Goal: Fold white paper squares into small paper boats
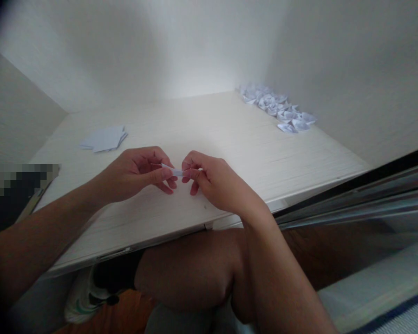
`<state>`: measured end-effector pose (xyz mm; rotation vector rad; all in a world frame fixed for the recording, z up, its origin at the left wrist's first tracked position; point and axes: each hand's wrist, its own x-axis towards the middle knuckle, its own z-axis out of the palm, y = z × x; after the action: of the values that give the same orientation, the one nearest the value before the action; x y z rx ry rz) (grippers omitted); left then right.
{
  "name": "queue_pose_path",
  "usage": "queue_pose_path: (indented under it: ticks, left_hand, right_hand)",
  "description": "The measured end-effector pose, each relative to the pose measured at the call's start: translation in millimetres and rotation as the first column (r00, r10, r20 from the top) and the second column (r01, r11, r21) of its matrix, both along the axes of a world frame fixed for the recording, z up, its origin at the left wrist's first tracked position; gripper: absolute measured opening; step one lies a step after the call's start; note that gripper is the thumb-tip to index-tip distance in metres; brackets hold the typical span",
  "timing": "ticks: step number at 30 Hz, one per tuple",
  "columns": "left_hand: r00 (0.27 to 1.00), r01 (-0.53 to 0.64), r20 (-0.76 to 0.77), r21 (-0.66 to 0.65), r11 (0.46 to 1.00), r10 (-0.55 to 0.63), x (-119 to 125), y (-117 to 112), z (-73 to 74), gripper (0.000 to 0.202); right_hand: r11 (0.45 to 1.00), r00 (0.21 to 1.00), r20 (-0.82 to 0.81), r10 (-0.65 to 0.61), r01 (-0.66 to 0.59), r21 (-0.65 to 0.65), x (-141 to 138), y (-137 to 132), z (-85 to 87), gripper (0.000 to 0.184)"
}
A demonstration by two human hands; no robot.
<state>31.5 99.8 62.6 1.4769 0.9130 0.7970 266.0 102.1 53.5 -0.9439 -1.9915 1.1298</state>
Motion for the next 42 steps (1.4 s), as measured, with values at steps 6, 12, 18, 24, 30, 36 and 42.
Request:
queue_pose_path:
  ticks: [6,12,18,24,30,36,42]
  left_hand:
    - [0.962,-0.09,-0.185,0.475,0.875,0.199,-2,0,-11.4,0.012]
    - [0.881,-0.163,-0.233,0.668,0.727,0.411,-2,-3,-5.9,0.017]
    - [0.891,-0.172,-0.207,0.67,0.722,0.404,3,-6,-4.7,0.012]
    - [0.907,-0.279,-0.096,0.59,0.757,0.41,8,-8,-7.9,0.012]
    - [0.902,-0.257,-0.119,0.624,0.738,0.414,7,-5,-9.7,0.016]
    - [0.843,-0.206,-0.278,0.623,0.754,0.46,4,-2,-5.9,0.018]
    - [0.847,-0.239,-0.254,0.603,0.761,0.467,8,-3,-7.8,0.017]
  right_hand:
    - [0.95,0.984,0.046,-0.172,0.153,0.272,-4,4,-7.6,0.005]
    - [0.845,0.947,0.176,-0.268,0.143,0.516,-15,0,-10.9,0.01]
    - [0.764,0.91,0.202,-0.363,0.166,0.624,-24,-3,-16.1,0.02]
    - [0.753,0.905,0.139,-0.401,0.239,0.613,-26,-6,-15.5,0.021]
    - [0.684,0.908,0.101,-0.407,0.23,0.692,-28,-3,-21.8,0.019]
    - [0.618,0.895,0.113,-0.432,0.202,0.759,-31,-1,-27.2,0.018]
    - [0.632,0.88,0.164,-0.446,0.179,0.754,-34,-3,-26.9,0.019]
